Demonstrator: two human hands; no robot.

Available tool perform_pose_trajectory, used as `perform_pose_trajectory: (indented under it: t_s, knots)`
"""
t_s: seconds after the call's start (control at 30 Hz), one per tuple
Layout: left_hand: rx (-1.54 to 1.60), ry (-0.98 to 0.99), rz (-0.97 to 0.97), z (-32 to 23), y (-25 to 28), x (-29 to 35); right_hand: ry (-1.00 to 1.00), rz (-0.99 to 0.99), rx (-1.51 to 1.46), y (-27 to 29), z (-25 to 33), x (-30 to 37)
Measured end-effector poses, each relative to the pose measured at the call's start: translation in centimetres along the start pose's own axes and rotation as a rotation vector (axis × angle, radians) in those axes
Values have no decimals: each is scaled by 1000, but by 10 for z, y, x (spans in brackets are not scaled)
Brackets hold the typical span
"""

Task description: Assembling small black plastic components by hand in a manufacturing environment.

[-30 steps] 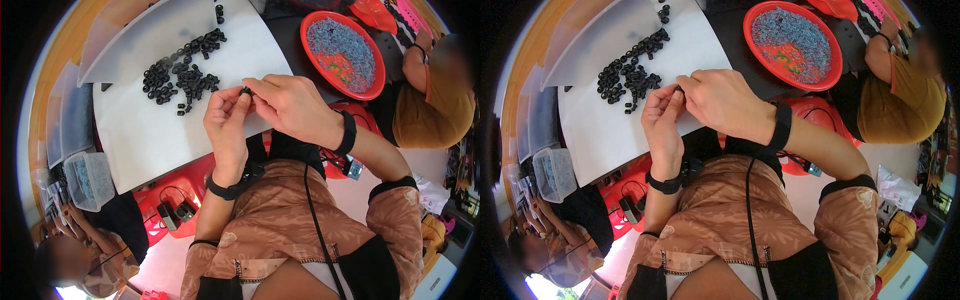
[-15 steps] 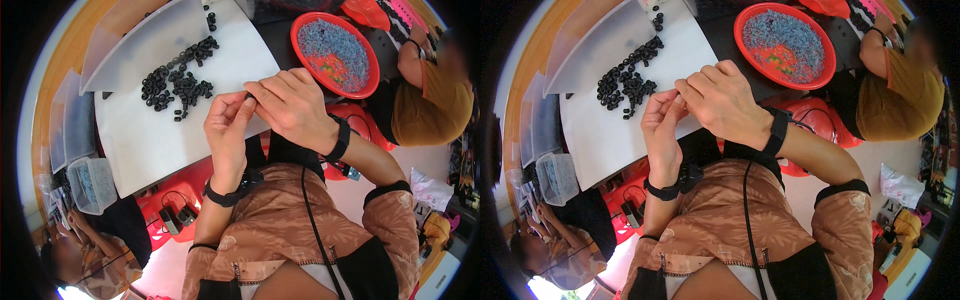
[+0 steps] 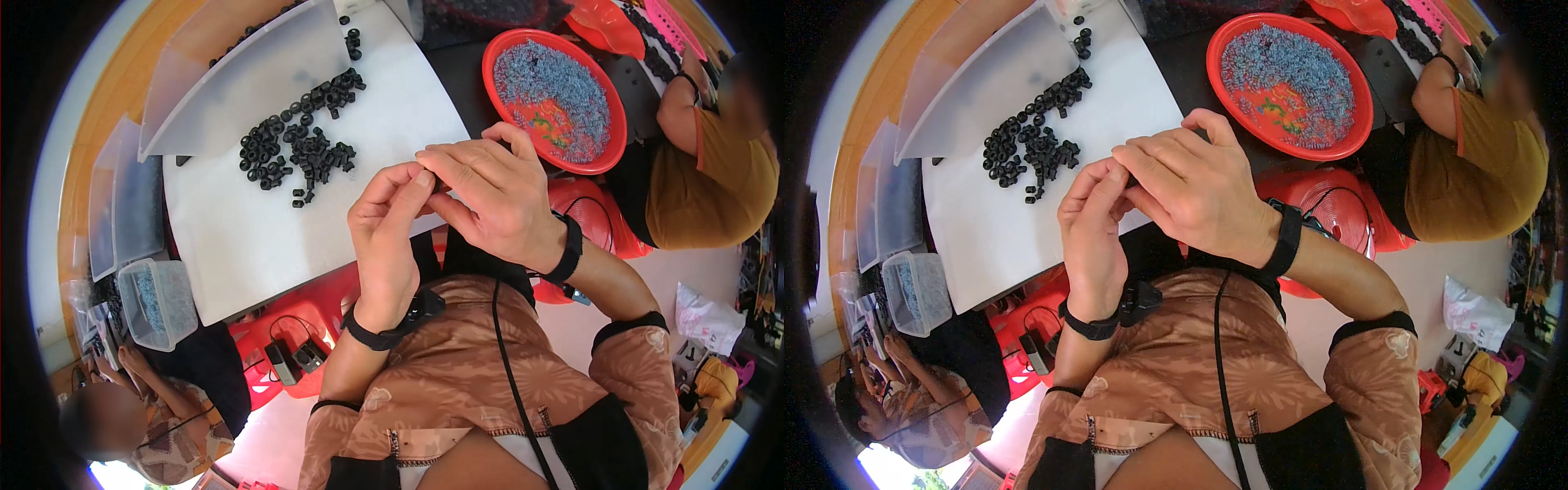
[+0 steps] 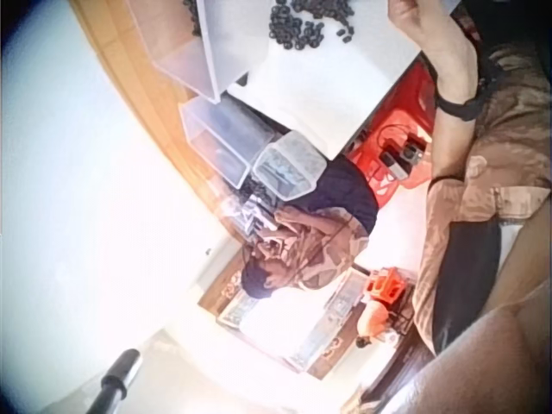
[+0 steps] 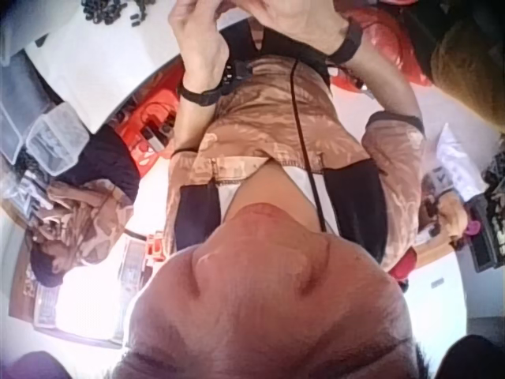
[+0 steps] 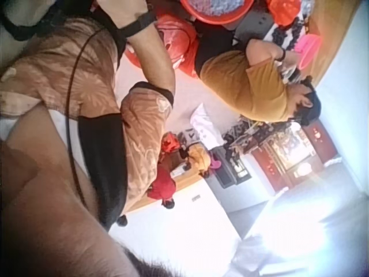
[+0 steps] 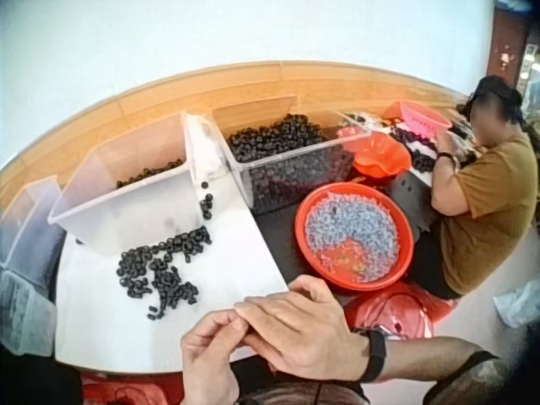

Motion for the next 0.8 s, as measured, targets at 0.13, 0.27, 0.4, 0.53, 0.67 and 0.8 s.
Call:
perform_pose_trajectory:
  t_s: [0.13, 0.27, 0.4, 0.53, 0.67, 0.8]
  knots:
    - [29, 89, 58, 6, -2, -3, 80, 6, 95, 0, 3, 0]
    - [-35, 49, 137, 11, -1, 0, 124, 55, 123, 0, 7, -2]
    - [-195, -62, 119, 5, -5, 2, 165, 52, 86, -4, 8, 4]
    - [-295, -128, 27, 7, -6, 6, 143, 141, 58, -6, 11, 5]
    - [-238, -130, 8, 4, -5, 9, 149, 139, -53, -3, 5, 2]
    - [-244, -173, 29, -2, -9, 7, 217, 63, 33, -1, 6, 0]
Point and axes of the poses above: each hand's wrist, its own x-axis away from the middle knuckle, its own y-axis out of the back of the hand, z = x × y, the point moved 8 cm from there along -x, towards the middle knuckle, and after that the axes turned 11 degrees about y, right-handed, at the moved point
